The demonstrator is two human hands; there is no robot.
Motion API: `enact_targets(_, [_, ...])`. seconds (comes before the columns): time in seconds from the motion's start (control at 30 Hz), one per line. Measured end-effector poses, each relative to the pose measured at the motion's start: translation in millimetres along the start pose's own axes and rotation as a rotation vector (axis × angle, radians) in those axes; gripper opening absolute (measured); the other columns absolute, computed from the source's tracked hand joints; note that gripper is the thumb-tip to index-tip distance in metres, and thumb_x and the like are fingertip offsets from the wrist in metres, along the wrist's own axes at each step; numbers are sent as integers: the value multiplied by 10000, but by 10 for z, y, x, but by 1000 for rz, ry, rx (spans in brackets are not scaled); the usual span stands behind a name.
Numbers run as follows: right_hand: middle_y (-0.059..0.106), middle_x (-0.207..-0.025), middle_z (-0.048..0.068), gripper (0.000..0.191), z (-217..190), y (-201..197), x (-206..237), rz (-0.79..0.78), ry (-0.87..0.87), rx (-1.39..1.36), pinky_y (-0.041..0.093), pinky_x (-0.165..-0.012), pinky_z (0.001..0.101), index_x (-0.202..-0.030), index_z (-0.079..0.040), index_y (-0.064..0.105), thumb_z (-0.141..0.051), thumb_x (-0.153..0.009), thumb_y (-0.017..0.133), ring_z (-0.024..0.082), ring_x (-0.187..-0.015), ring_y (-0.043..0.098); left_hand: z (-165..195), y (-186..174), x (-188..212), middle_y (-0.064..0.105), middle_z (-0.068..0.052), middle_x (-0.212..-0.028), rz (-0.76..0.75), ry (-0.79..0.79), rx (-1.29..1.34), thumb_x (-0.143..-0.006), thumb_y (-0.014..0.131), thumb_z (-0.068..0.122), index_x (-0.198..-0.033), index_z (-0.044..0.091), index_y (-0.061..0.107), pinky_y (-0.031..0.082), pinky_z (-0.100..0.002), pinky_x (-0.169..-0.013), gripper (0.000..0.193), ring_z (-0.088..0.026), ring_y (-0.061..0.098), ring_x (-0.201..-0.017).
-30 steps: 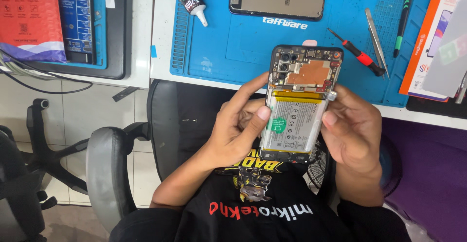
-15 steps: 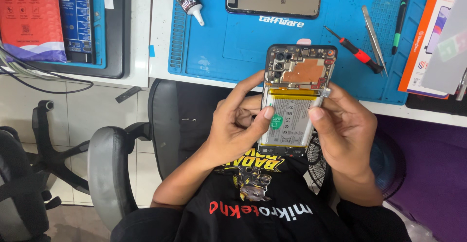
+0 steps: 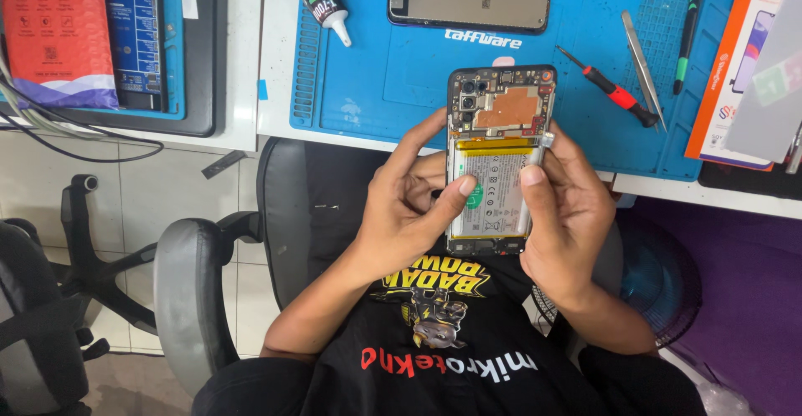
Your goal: The person works on a disassembled smartphone at a repair bench, pressing and prying the battery inside the phone frame by hand, then fitting the battery and pressing the frame together. They then power the phone on and hold it while the screen boots, checking the display.
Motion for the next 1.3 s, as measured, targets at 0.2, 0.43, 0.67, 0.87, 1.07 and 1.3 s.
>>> enact_targets(0.2, [654,-1303,172,569,-74,46,-142,-104,12,-71,509,-1100,287,-1529,81,408,-36,-1040,674,153,-1208,654,96,11,52,754,-180,-1249,2,30,-430,-1066,617,3,-1612,-22,272,581,-225,-739,646,-126,697,-1038])
enact_targets(0.43, [657,-1242,134,478,-60,83,-251,-146,38,-79,529,-1054,284,-1415,76,485,23,-1009,731,128,-1154,647,254,127,79,740,-188,-1235,-39,192,-562,-1074,636,2,-1586,-42,297,653,-270,-758,616,-190,777,-1016])
enact_targets(0.67, [643,-1221,93,483,-7,95,-264,-150,56,-165,532,-1049,290,-1399,64,503,9,-984,745,124,-1142,640,275,118,79,729,-198,-1262,-59,233,-569,-1077,640,0,-1586,-52,297,662,-255,-749,616,-186,776,-995])
enact_targets(0.87, [649,-1200,96,468,19,72,-274,-143,64,-150,537,-1017,286,-1385,63,519,17,-981,751,126,-1112,646,245,107,81,739,-181,-1218,-59,219,-567,-1069,650,-7,-1589,-53,298,657,-255,-742,629,-180,775,-968])
enact_targets(1.07, [650,-1187,90,460,18,76,-287,-134,74,-134,536,-1010,284,-1377,66,525,38,-975,747,123,-1101,644,236,101,73,734,-189,-1240,-54,234,-558,-1064,654,-12,-1586,-53,290,666,-278,-792,638,-201,775,-1045])
enact_targets(1.3, [653,-1252,98,547,4,105,-309,-165,116,-191,529,-1084,319,-1444,60,509,18,-948,735,147,-1178,646,224,78,74,738,-192,-1243,-46,189,-528,-1053,652,-17,-1582,-56,292,664,-272,-771,641,-192,774,-1026])
Point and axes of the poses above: each hand's wrist, its own x-axis away from the middle knuckle, its own y-axis out of the palm, z = x × y, the point moved 10 cm from there along -x, towards the middle knuckle
